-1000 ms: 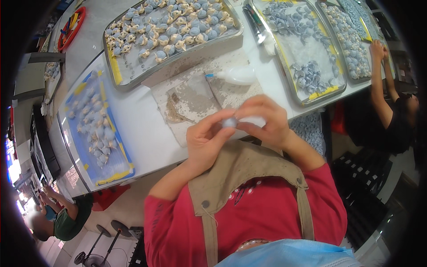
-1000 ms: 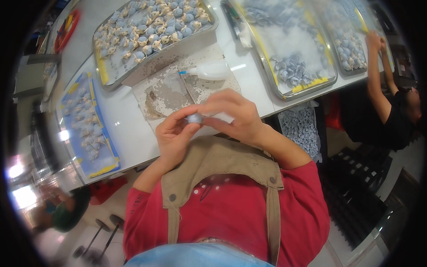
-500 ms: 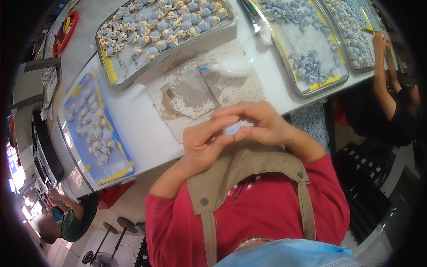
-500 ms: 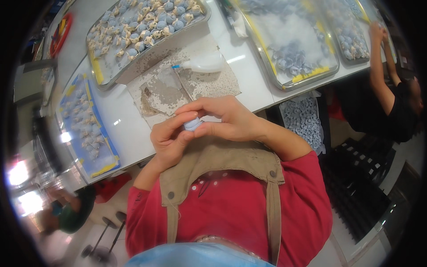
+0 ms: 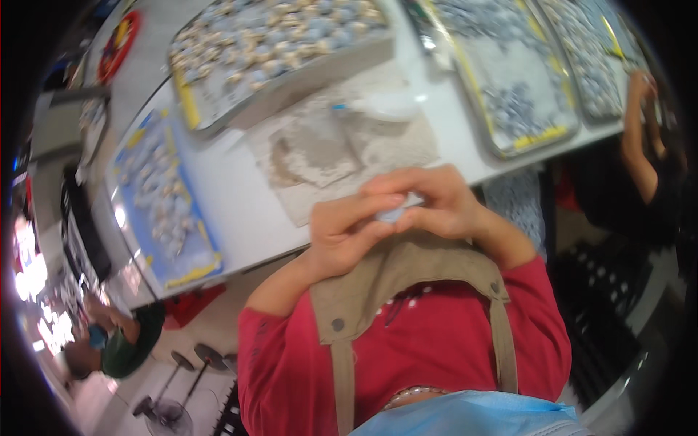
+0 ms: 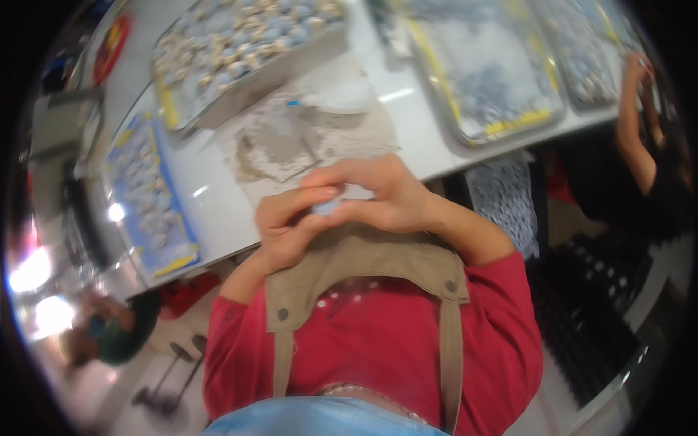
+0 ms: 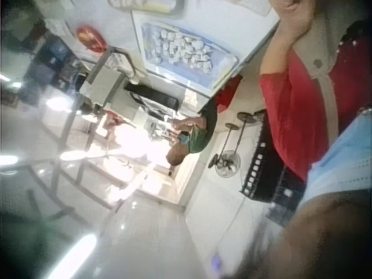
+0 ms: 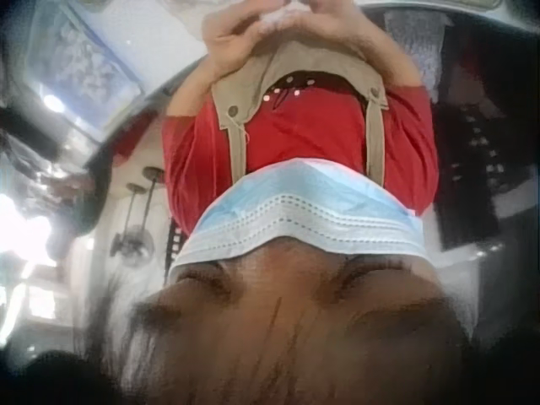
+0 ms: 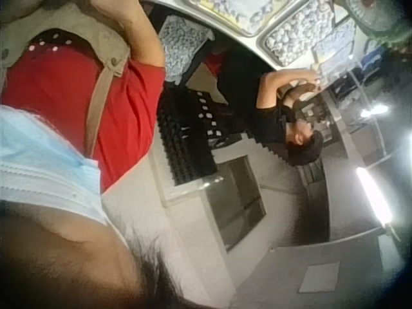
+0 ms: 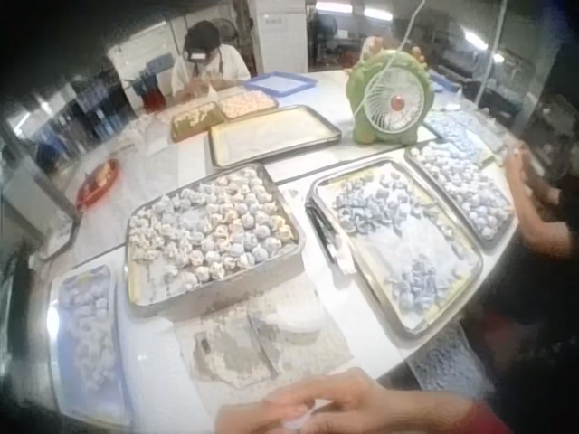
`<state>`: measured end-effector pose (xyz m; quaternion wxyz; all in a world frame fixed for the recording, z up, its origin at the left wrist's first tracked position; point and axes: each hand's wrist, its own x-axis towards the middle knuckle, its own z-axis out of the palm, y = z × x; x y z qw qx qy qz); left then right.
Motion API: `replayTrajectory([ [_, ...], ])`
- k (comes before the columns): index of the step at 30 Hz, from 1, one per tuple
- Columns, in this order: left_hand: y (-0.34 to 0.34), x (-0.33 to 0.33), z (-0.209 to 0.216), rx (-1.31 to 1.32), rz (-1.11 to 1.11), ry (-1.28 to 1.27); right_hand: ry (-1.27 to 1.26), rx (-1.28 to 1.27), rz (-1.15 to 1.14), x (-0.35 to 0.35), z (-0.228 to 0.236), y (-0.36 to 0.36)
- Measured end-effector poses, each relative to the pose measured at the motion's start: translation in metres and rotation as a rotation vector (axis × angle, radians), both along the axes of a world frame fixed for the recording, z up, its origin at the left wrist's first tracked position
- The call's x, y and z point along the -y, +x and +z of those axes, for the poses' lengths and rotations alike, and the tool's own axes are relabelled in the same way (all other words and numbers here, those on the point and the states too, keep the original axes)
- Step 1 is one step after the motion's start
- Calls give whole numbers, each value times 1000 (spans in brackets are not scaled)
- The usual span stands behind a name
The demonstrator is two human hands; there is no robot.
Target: The person repeatedly picks up small, light-blue, shell-shaped objects from a tray, sprays them with a white liquid from a small bottle, and places them onto a tray. The person performs this repetitive task continuously throughout the video.
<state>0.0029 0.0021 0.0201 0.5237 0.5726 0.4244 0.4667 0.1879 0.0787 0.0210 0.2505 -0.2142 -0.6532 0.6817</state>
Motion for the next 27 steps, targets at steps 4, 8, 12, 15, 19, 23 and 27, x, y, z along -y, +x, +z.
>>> replayTrajectory([
  [4,-6,7,-5,105,68,-120,-180,-170,-113,18,-9,-17],
  [8,-48,27,10,-397,353,103,343,26,-131,11,-1,-45],
  [12,-126,65,6,-1029,928,48,642,144,-467,-11,-6,-38],
  [15,-168,73,8,-1352,993,-18,620,153,-614,-24,-19,-33],
  [19,-176,18,18,-1173,861,129,684,200,-660,-30,-21,-32],
  [23,-173,-85,9,-988,473,359,727,290,-693,-35,-21,-30],
  [27,-177,-140,-22,-1205,243,481,677,380,-714,-40,-28,-19],
])
